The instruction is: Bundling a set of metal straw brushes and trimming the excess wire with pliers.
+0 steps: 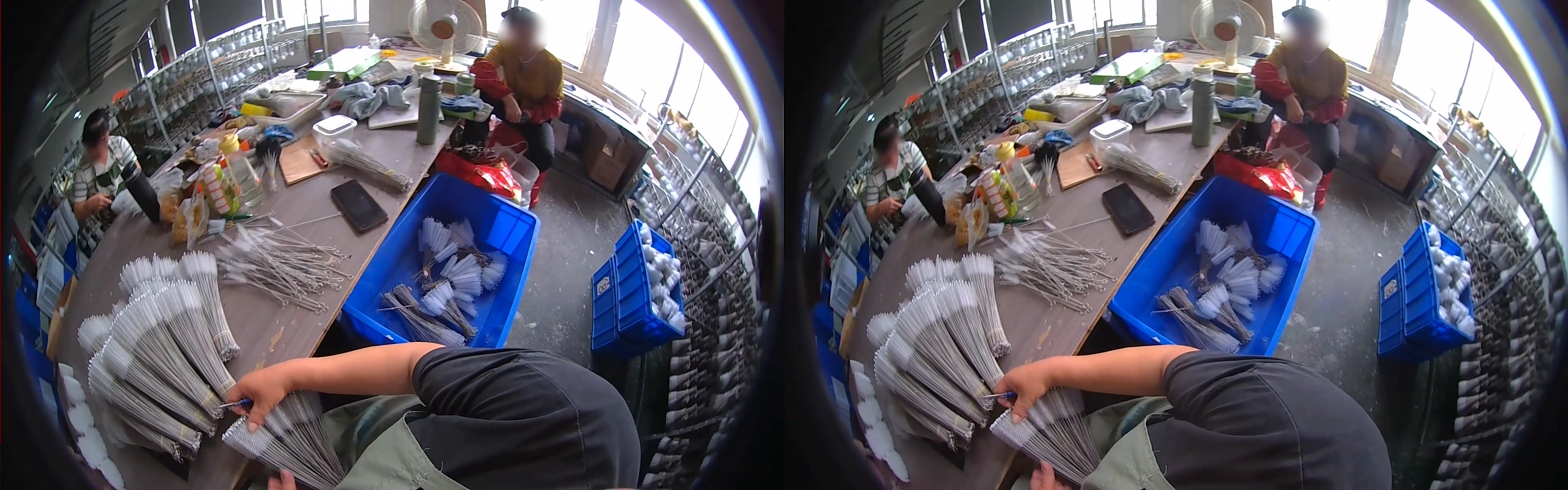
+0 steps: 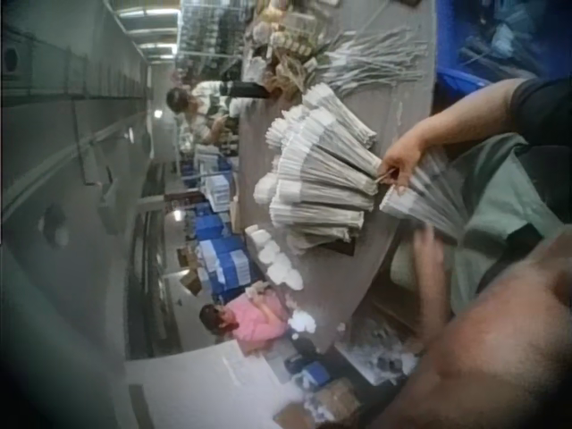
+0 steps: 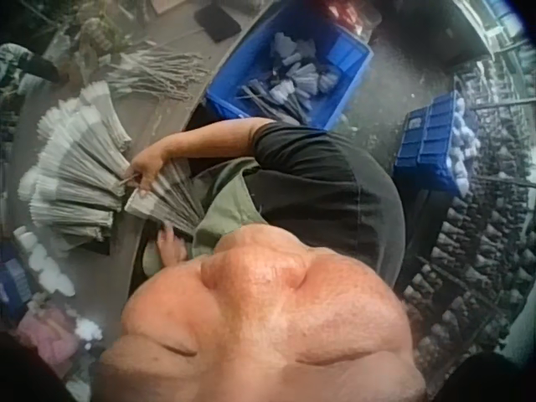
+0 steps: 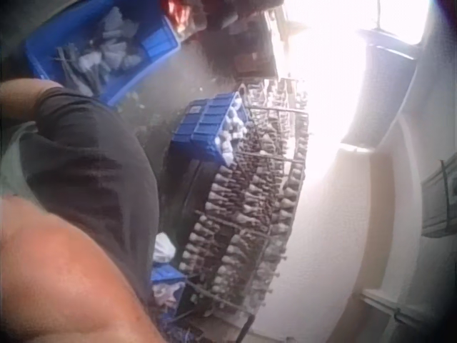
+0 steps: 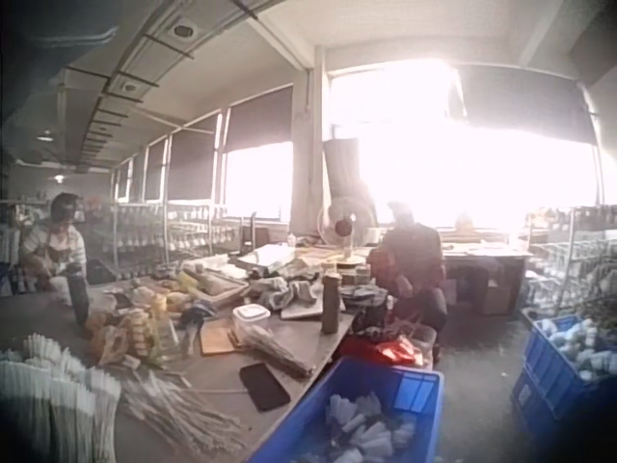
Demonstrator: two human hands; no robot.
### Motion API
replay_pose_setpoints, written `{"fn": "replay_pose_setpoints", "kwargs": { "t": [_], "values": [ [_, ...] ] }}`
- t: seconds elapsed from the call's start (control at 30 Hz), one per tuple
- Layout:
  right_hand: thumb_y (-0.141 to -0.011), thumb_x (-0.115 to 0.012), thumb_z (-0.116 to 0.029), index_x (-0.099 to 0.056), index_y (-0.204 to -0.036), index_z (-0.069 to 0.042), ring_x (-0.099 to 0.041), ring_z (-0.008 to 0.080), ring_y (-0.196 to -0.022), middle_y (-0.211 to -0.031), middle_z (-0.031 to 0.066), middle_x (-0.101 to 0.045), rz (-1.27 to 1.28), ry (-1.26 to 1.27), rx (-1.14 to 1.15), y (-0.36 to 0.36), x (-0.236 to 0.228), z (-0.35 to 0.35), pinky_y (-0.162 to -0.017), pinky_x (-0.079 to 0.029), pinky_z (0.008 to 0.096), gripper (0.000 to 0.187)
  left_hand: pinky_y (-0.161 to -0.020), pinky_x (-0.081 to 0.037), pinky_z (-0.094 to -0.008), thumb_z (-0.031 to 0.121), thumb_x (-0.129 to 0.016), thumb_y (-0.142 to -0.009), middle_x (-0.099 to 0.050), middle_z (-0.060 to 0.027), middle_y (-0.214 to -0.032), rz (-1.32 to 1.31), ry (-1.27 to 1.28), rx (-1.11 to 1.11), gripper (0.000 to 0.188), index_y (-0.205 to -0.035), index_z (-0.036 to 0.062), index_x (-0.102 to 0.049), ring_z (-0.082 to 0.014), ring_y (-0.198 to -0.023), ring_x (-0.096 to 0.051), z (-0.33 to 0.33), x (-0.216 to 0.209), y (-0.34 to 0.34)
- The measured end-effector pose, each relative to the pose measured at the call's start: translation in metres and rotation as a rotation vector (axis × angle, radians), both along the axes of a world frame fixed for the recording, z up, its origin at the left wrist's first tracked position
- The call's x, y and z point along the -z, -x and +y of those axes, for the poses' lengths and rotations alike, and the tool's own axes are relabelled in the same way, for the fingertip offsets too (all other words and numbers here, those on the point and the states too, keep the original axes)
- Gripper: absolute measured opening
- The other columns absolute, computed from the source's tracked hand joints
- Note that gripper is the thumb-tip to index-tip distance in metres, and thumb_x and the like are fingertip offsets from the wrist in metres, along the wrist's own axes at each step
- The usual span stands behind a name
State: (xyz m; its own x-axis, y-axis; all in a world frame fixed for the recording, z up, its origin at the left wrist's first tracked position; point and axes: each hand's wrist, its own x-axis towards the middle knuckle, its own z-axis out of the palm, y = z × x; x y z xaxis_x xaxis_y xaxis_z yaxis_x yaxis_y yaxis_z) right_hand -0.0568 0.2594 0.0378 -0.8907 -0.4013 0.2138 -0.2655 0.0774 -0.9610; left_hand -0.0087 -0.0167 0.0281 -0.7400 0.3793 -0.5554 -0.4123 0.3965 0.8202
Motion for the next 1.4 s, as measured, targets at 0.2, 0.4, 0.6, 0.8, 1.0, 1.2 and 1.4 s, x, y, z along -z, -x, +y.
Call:
{"fn": "replay_pose_setpoints", "kwargs": {
  "t": [0.2,0.4,0.6,0.8,1.0,1.2,1.4],
  "values": [
    [-0.066,-0.081,-0.032,-0.051,-0.082,-0.005,-0.049,0.0147,-0.074,-0.072,0.0023,-0.053,0.053,-0.04,0.012,0.0,-0.003,0.004,-0.065,-0.04,0.0306,0.043,-0.037,-0.024,-0.0305,0.025,-0.069,-0.082,-0.042,0.0025,-0.058,-0.219,-0.095,-0.103,0.026,-0.071,0.0063,-0.055,-0.0106,-0.042,-0.031,0.049,0.012,0.013],
    [-0.066,-0.081,-0.033,-0.051,-0.082,-0.005,-0.049,0.0143,-0.073,-0.072,0.0021,-0.053,0.035,-0.025,0.002,0.0,-0.003,0.005,-0.065,-0.04,0.0307,0.045,-0.041,-0.029,-0.0291,0.015,-0.072,-0.077,-0.043,0.0042,-0.058,-0.156,-0.129,-0.173,0.023,-0.062,0.0092,-0.057,-0.0089,-0.046,-0.035,0.058,-0.004,0.002],
    [-0.066,-0.081,-0.033,-0.051,-0.082,-0.005,-0.049,0.0141,-0.073,-0.072,0.0019,-0.053,0.059,0.006,0.007,-0.003,-0.009,0.005,-0.064,-0.039,0.0297,0.044,-0.052,-0.038,-0.0304,0.01,-0.071,-0.076,-0.05,0.0024,-0.068,-0.163,-0.19,-0.145,0.01,-0.076,0.0042,-0.063,-0.0106,-0.055,-0.043,0.067,-0.032,-0.008],
    [-0.067,-0.081,-0.032,-0.05,-0.081,-0.005,-0.048,0.0135,-0.073,-0.072,0.0013,-0.052,0.032,0.047,-0.004,0.0,-0.001,0.002,-0.065,-0.039,0.0291,0.044,-0.053,-0.04,-0.0313,0.011,-0.071,-0.076,-0.055,-0.0007,-0.075,-0.225,-0.224,-0.161,0.022,-0.093,-0.0024,-0.065,-0.012,-0.057,-0.047,0.061,-0.016,0.006],
    [-0.067,-0.081,-0.031,-0.05,-0.081,-0.005,-0.048,0.0128,-0.074,-0.073,0.001,-0.052,0.045,0.035,-0.001,0.0,-0.001,0.003,-0.065,-0.039,0.0288,0.043,-0.056,-0.041,-0.0306,0.009,-0.068,-0.077,-0.056,-0.0018,-0.08,-0.273,-0.302,-0.219,0.026,-0.098,-0.0051,-0.062,-0.013,-0.06,-0.049,0.06,-0.007,0.006],
    [-0.066,-0.081,-0.031,-0.052,-0.081,-0.005,-0.049,0.013,-0.072,-0.072,0.001,-0.053,0.051,0.018,0.022,-0.004,-0.003,0.004,-0.063,-0.039,0.029,0.042,-0.057,-0.041,-0.0329,0.007,-0.067,-0.078,-0.053,-0.0014,-0.072,-0.212,-0.339,-0.162,0.014,-0.087,-0.0033,-0.064,-0.0141,-0.057,-0.047,0.062,-0.012,-0.002],
    [-0.066,-0.081,-0.032,-0.053,-0.081,-0.005,-0.05,0.0139,-0.071,-0.071,0.0018,-0.054,0.104,0.01,0.035,-0.006,-0.002,0.003,-0.062,-0.04,0.0297,0.042,-0.041,-0.031,-0.0271,0.009,-0.066,-0.079,-0.049,0.0011,-0.061,-0.199,-0.187,-0.192,0.008,-0.079,0.0013,-0.064,-0.0095,-0.044,-0.04,0.058,-0.002,-0.001]
  ]
}}
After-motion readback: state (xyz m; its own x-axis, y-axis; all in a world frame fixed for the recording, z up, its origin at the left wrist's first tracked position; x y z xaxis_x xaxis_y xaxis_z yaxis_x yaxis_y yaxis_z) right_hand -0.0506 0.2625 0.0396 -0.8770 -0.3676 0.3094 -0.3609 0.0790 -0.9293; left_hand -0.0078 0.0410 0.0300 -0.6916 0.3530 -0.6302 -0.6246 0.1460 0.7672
